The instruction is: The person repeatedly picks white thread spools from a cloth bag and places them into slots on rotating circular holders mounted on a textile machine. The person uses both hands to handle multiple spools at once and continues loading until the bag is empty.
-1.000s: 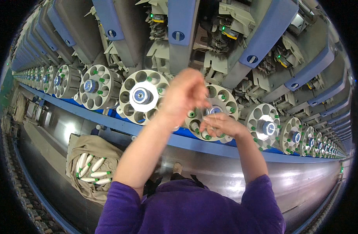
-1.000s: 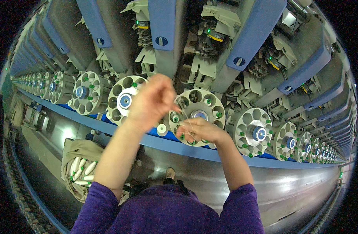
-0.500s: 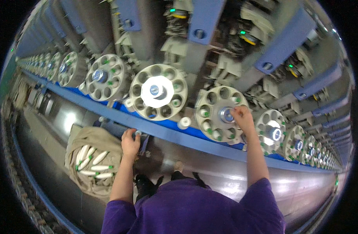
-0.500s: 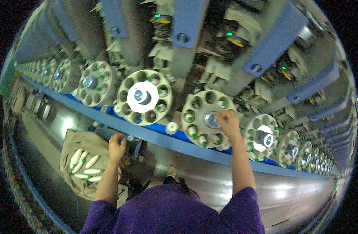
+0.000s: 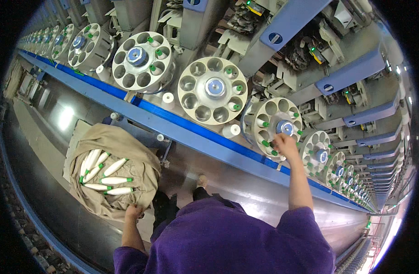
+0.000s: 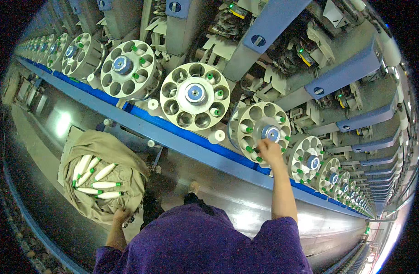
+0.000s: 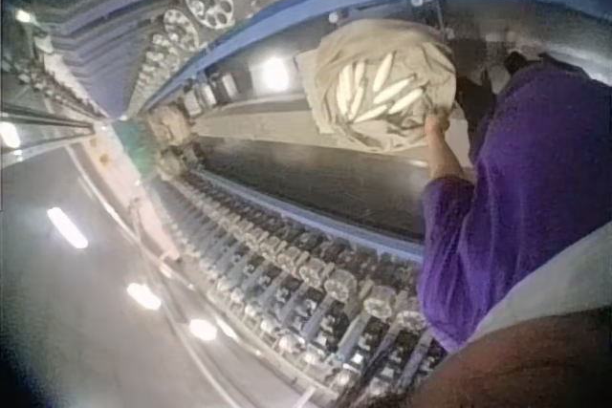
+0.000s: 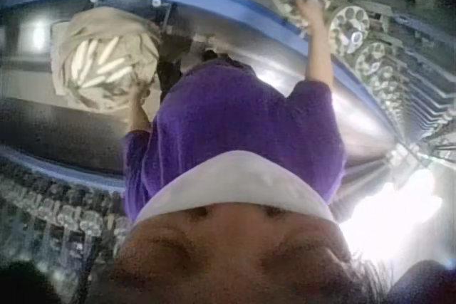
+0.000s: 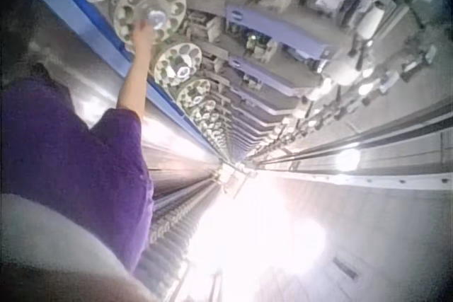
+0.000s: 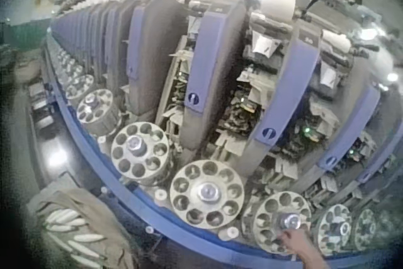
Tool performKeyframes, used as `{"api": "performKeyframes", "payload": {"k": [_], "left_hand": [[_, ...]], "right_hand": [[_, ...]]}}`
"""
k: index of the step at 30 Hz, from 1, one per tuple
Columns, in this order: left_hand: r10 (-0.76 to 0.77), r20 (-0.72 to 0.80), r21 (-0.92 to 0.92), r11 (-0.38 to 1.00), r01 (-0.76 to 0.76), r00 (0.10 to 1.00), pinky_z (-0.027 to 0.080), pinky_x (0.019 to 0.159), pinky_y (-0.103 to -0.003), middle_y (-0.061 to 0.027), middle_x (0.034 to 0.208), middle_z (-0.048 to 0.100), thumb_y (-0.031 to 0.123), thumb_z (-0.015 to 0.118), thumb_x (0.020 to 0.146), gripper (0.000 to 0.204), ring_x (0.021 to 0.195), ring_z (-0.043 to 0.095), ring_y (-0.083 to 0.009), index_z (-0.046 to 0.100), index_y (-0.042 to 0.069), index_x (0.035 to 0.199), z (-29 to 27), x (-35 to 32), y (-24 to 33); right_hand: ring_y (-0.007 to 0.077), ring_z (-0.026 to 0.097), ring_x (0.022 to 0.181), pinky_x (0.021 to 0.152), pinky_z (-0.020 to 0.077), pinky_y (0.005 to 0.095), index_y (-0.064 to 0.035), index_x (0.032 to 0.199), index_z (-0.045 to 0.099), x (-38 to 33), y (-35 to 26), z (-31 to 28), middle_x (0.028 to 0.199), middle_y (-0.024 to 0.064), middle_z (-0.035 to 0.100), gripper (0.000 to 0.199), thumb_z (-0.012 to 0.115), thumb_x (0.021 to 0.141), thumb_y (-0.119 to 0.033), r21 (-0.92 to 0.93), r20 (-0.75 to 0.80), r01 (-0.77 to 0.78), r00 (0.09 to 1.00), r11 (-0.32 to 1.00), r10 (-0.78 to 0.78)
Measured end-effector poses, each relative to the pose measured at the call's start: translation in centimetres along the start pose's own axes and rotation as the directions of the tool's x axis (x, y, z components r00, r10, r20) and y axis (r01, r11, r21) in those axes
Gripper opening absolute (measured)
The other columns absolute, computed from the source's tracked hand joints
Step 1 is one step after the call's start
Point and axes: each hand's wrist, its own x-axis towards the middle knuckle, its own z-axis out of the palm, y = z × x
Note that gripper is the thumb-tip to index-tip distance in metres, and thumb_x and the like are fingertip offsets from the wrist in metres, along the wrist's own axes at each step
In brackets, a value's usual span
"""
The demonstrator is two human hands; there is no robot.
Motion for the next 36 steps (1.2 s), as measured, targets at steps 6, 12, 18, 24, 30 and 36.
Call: {"api": "performKeyframes", "payload": {"k": [6, 12, 18, 24, 30, 36], "left_hand": [[0.099, -0.065, -0.070, 0.992, -0.104, 0.993, 0.046, 0.086, -0.041, -0.0249, 0.102, 0.061, 0.036, 0.054, 0.078, 0.048, 0.099, 0.059, -0.0362, 0.057, 0.000, 0.109, -1.4, 0.1, 5.1], [-0.041, -0.107, 0.029, 0.999, 0.044, 0.993, 0.038, 0.096, -0.043, -0.0211, 0.124, 0.049, 0.044, 0.048, 0.081, 0.053, 0.115, 0.048, -0.0374, 0.051, 0.007, 0.118, 0.0, -2.5, 8.8], [-0.045, -0.080, -0.114, 0.993, 0.036, 0.996, 0.041, 0.093, -0.045, -0.0240, 0.119, 0.052, 0.044, 0.045, 0.082, 0.052, 0.110, 0.050, -0.0405, 0.050, 0.006, 0.117, 2.0, -0.2, 6.4], [0.039, -0.149, -0.026, 0.999, -0.043, 0.988, 0.043, 0.090, -0.045, -0.0226, 0.111, 0.056, 0.035, 0.051, 0.082, 0.041, 0.106, 0.052, -0.0409, 0.053, 0.006, 0.111, 2.7, 1.4, 6.1], [0.322, -0.524, -0.058, 0.910, -0.410, 0.788, 0.042, 0.087, -0.043, -0.0185, 0.102, 0.056, 0.021, 0.063, 0.075, 0.032, 0.101, 0.051, -0.0368, 0.059, 0.006, 0.103, -0.6, -5.2, 18.2], [0.726, -0.243, -0.341, 0.557, -0.757, 0.643, 0.049, 0.074, -0.034, -0.0130, 0.088, 0.066, 0.028, 0.064, 0.081, 0.030, 0.077, 0.062, -0.0231, 0.064, 0.003, 0.098, -1.8, -12.2, 35.8]], "right_hand": [[0.0238, 0.060, 0.053, 0.055, 0.0460, 0.0353, 0.0002, 0.068, 0.060, 3.1, -0.1, 2.9, 0.060, 0.0132, 0.060, 0.044, 0.061, 0.078, -0.043, -0.369, 0.113, -0.104, 0.981, 0.924, 0.156], [0.0255, 0.058, 0.060, 0.057, 0.0438, 0.0371, -0.0025, 0.073, 0.059, 2.6, 0.7, 2.9, 0.068, 0.0147, 0.060, 0.034, 0.061, 0.079, -0.036, -0.460, 0.169, 0.213, 0.974, 0.862, -0.151], [0.0085, 0.035, 0.049, 0.050, 0.0394, 0.0270, -0.0135, 0.072, 0.043, -0.6, -0.4, -6.6, 0.058, -0.0055, 0.032, 0.023, 0.053, 0.090, -0.025, 0.742, 0.421, -0.390, 0.904, 0.545, 0.074], [0.0109, 0.044, 0.053, 0.056, 0.0453, 0.0299, -0.0119, 0.077, 0.046, 0.9, 0.7, -12.1, 0.060, -0.0041, 0.039, 0.024, 0.050, 0.092, -0.031, 0.933, -0.013, 0.031, 0.998, 0.358, -0.054], [0.0171, 0.062, 0.063, 0.056, 0.0487, 0.0302, -0.0056, 0.087, 0.055, 0.2, 0.6, -1.0, 0.072, 0.0061, 0.063, 0.026, 0.064, 0.081, -0.030, -0.196, 0.209, 0.148, 0.972, 0.969, -0.106], [0.0209, 0.063, 0.056, 0.052, 0.0495, 0.0303, -0.0041, 0.079, 0.057, -3.6, -0.7, 1.5, 0.064, 0.0107, 0.062, 0.023, 0.070, 0.075, -0.023, -0.132, -0.187, 0.412, 0.883, 0.901, -0.431]]}}
